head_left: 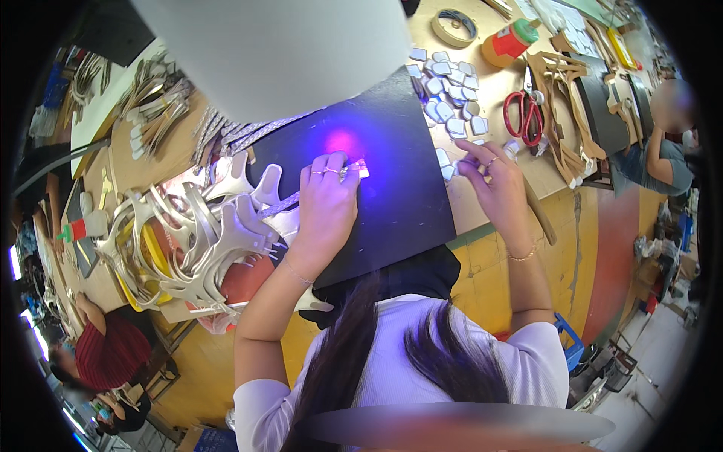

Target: The person assembles decorative cords by placing small white pieces onto braided cords, using a UV light to cure adhesive, and trimming excess cord with scissors. The person repeatedly picks up pieces, positions them on the cord, and uses a hammer to tap them into place.

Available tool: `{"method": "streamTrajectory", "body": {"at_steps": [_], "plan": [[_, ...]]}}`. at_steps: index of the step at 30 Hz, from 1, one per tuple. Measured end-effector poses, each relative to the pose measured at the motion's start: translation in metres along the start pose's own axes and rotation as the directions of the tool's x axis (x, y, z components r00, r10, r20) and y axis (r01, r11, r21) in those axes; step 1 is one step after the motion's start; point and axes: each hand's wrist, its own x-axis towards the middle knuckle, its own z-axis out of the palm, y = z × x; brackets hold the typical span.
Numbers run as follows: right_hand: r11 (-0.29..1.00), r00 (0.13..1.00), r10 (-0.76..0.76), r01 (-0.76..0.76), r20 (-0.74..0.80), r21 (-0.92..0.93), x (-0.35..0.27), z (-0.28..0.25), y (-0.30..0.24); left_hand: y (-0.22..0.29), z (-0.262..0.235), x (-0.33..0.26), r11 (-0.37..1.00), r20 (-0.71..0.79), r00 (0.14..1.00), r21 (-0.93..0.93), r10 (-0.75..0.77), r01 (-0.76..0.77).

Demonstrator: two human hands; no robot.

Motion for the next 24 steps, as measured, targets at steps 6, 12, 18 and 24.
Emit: {"method": "streamTrajectory", "body": {"at_steps": [6, 12, 18, 24], "plan": [[0.631, 0.919, 0.242, -0.392, 0.310, 0.669, 0.029, 0.083, -0.021, -0.001, 0.001, -0.003, 0.999, -0.043, 0.999, -0.045, -0.015, 0.013], [0.800, 0.938, 0.030, -0.229, 0.345, 0.554, 0.040, 0.090, -0.026, -0.004, 0.002, -0.006, 0.995, -0.067, 0.997, -0.091, -0.033, 0.027], [0.897, 0.918, -0.049, -0.133, 0.394, 0.422, 0.051, 0.088, -0.026, -0.005, 0.003, -0.007, 0.993, -0.071, 0.997, -0.115, -0.031, 0.022], [0.898, 0.904, -0.123, -0.075, 0.410, 0.433, 0.054, 0.089, -0.021, -0.005, 0.002, -0.006, 0.991, -0.050, 0.998, -0.128, -0.032, 0.025]]}}
